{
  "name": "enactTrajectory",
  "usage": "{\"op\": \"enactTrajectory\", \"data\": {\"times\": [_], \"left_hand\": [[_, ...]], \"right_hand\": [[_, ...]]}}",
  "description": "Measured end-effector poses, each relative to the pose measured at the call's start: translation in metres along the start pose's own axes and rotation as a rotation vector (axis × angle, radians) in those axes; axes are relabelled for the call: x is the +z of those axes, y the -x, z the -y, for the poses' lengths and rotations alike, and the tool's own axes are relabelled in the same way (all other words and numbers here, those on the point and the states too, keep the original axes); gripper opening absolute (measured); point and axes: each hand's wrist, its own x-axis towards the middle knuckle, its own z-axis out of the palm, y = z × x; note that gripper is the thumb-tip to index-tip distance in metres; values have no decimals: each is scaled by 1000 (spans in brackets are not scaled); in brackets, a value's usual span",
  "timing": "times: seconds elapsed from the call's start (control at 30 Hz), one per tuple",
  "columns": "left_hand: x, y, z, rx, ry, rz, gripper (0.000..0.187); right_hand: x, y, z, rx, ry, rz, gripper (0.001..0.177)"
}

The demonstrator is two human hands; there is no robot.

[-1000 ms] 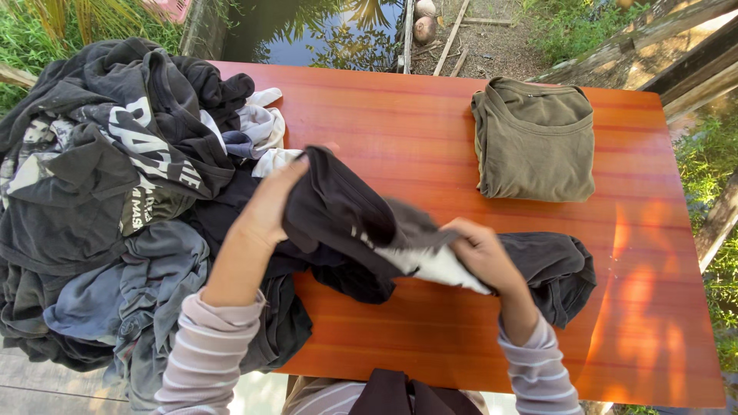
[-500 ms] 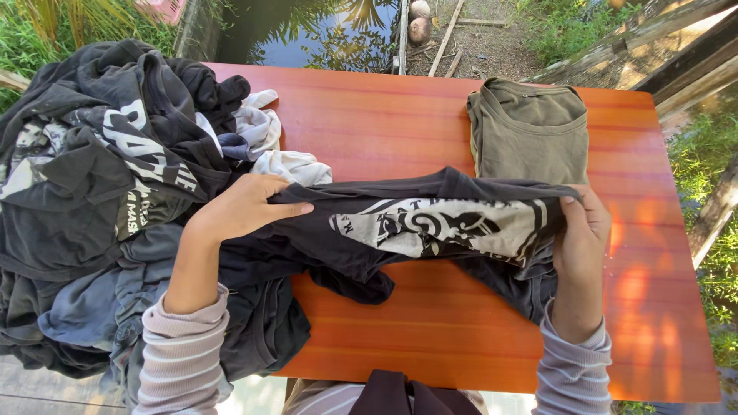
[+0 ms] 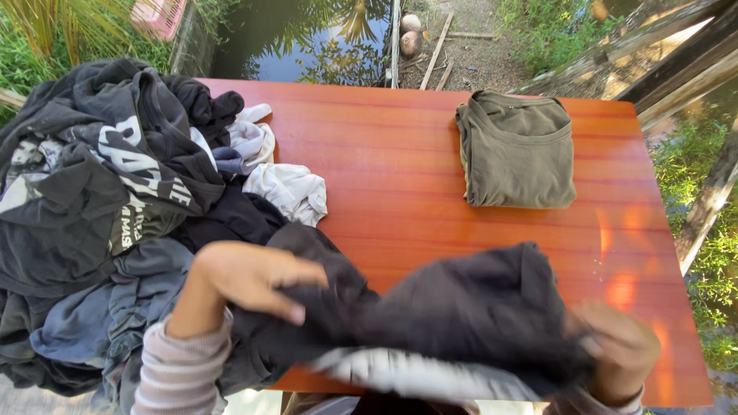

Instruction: The person folds shirts by hand on a wooden table, smoothing each item flat before folding the sleeves and body and placing them in a stack.

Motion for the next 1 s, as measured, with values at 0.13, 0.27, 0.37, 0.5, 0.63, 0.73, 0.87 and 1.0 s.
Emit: {"op": "enactTrajectory", "data": {"times": [0.13,0.27,0.37,0.5,0.63,0.73,0.87,1.0], "left_hand": [[-8,6,6,115,227,308,53],[-42,35,30,190,203,-686,74],[-79,27,47,-31,157,-890,59],[-90,-8,67,-310,-515,-1362,47],[-52,-18,46,-321,-620,-1366,31],[-4,-20,24,-412,-388,-1154,27],[64,-25,18,-674,247,-686,51],[111,-37,41,-891,210,-455,48]], "right_hand": [[-15,31,15,49,-250,-250,16],[-48,-19,41,-105,-468,-639,18],[-60,-100,51,-225,-284,-705,15],[-28,-154,75,-397,84,-827,37],[10,-132,106,-447,627,-1016,34],[43,-116,106,-262,305,-820,19],[70,-91,98,294,152,-470,39],[89,-78,76,423,299,-348,59]]}}
